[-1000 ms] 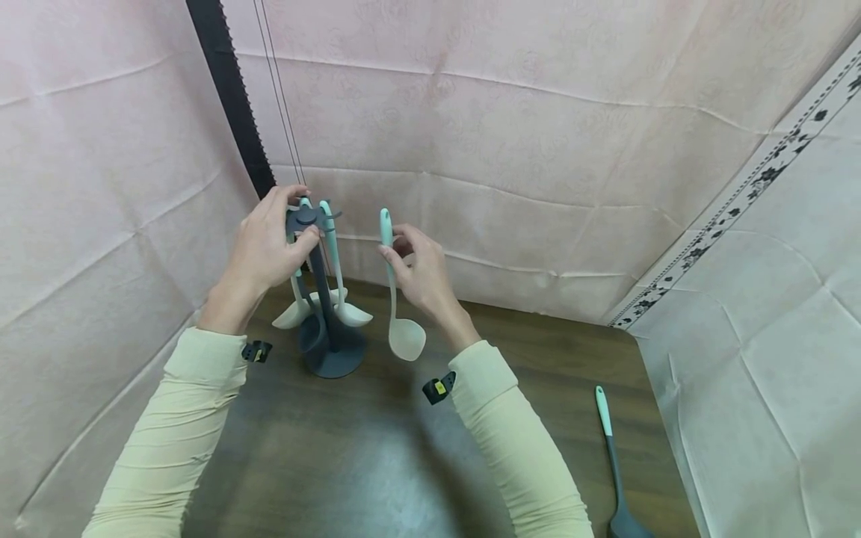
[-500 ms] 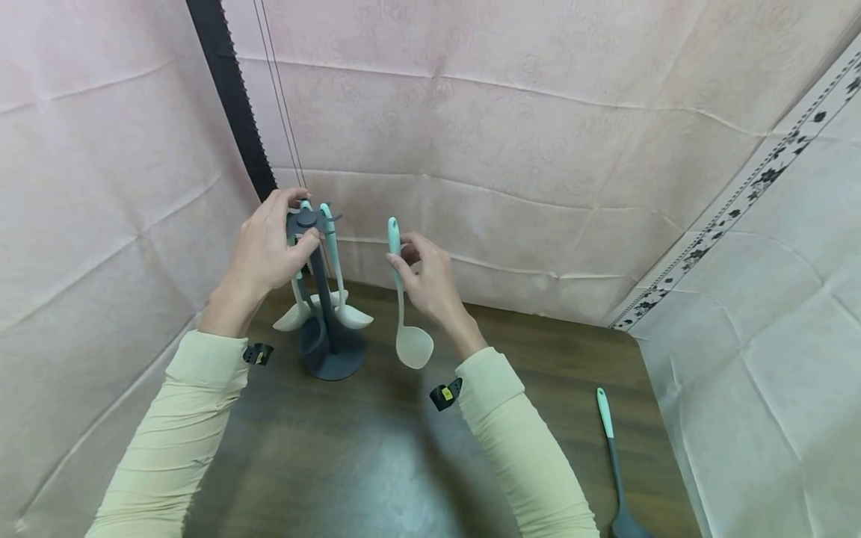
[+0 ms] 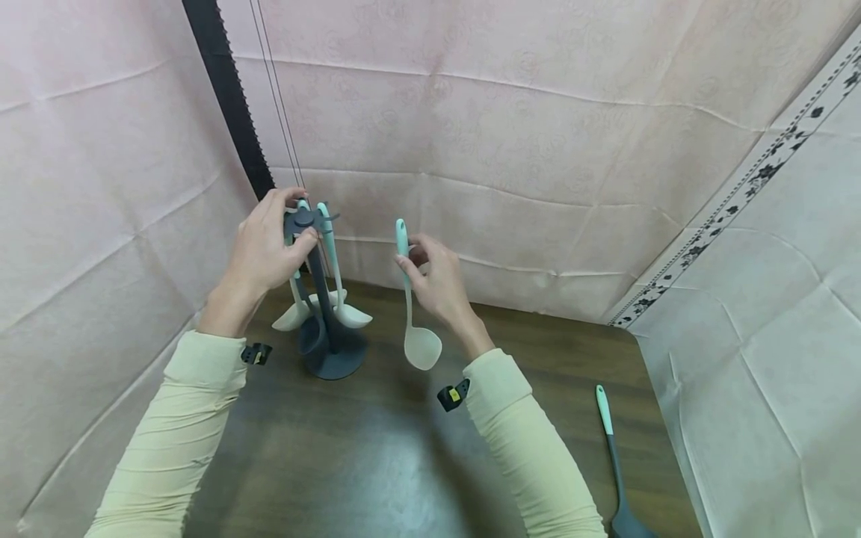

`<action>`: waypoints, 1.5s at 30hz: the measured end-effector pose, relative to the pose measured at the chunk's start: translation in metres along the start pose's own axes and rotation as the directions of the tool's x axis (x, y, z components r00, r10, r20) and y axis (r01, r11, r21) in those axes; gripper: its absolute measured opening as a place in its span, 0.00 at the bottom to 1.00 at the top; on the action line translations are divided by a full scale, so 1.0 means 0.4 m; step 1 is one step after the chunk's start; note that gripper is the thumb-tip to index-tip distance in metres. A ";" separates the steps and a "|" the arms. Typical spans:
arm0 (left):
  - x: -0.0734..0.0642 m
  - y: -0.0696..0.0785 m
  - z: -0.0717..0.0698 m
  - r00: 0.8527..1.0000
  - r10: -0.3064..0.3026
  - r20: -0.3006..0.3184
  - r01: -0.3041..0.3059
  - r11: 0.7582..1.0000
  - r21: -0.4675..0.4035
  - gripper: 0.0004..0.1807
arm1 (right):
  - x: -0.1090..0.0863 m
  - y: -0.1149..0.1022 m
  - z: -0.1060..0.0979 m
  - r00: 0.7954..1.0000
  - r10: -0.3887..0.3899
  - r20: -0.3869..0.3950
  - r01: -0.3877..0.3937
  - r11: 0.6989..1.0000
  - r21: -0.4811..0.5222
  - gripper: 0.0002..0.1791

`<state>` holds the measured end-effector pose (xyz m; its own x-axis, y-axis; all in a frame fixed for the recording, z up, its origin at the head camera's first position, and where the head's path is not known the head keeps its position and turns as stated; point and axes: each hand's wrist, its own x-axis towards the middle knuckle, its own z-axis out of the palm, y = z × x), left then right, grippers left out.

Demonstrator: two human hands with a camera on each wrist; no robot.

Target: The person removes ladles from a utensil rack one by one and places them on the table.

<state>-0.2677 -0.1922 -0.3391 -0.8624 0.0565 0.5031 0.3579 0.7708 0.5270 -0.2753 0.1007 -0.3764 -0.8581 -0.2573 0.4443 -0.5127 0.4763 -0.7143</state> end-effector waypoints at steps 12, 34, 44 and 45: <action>-0.002 0.001 0.000 1.000 -0.001 -0.005 0.002 1.000 0.011 0.35 | -0.013 0.023 0.000 1.000 0.002 -0.019 -0.001 0.999 0.053 0.14; 0.001 0.000 0.001 1.000 0.011 -0.005 -0.011 1.000 0.010 0.35 | -0.051 0.064 -0.023 0.999 0.032 -0.044 -0.031 0.999 0.024 0.13; -0.003 0.002 -0.001 1.000 0.000 -0.002 0.000 1.000 0.005 0.35 | -0.059 0.074 -0.045 0.997 0.014 -0.080 -0.014 1.000 0.009 0.11; -0.003 0.002 -0.001 1.000 0.000 -0.001 0.000 1.000 0.005 0.35 | -0.061 0.076 -0.047 0.996 0.018 -0.082 -0.017 1.000 0.012 0.11</action>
<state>-0.2663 -0.1919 -0.3389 -0.8620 0.0560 0.5038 0.3563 0.7740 0.5234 -0.2694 0.1372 -0.3987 -0.8619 -0.1785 0.4746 -0.4984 0.4704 -0.7282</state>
